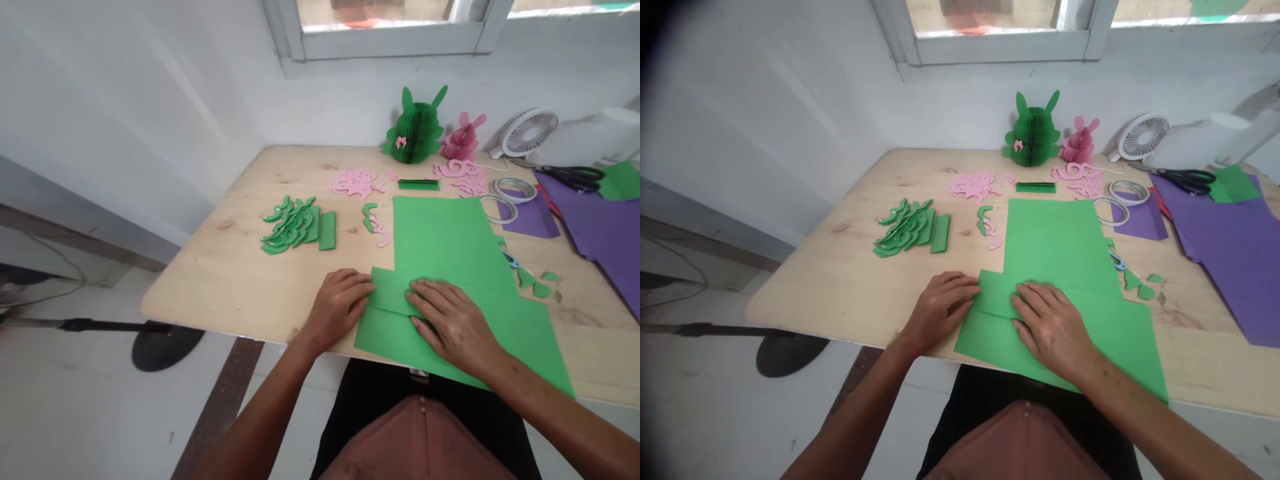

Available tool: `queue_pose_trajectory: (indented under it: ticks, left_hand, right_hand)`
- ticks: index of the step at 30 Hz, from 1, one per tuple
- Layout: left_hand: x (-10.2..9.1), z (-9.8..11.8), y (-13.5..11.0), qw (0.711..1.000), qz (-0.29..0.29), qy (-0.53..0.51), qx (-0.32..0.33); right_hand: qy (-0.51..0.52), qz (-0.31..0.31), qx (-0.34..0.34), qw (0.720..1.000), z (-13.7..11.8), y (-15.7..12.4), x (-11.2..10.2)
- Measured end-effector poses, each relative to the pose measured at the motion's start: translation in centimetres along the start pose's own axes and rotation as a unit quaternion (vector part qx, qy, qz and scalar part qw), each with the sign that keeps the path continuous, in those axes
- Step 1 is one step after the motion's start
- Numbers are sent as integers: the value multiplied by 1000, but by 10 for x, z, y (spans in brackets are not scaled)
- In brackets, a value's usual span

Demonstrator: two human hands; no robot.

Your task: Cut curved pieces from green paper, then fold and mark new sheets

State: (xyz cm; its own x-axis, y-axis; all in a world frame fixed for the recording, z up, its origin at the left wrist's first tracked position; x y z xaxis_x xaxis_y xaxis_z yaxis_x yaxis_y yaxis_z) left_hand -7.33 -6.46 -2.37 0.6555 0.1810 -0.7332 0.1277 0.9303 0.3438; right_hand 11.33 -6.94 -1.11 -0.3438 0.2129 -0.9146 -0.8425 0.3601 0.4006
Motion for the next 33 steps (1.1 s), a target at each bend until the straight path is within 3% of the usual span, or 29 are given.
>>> queue_pose_trajectory:
  ticks: [33]
  left_hand:
    - [2, 0, 1, 1000, -2, 4, -3]
  right_hand:
    - [0, -16, 2, 1000, 1, 2, 1]
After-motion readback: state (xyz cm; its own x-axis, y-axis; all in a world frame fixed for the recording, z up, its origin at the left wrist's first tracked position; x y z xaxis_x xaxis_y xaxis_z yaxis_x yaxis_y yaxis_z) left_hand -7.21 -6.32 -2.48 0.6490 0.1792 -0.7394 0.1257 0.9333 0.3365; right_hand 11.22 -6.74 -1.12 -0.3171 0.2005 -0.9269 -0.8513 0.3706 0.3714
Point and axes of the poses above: each hand's wrist, its own y-axis towards the middle knuckle, its own x-axis out of the palm, z = x × y, the point moved 6 cm from there along y, towards the middle knuckle, and after that the axes turned 14 degrees about -x, right-handed, at the moved point
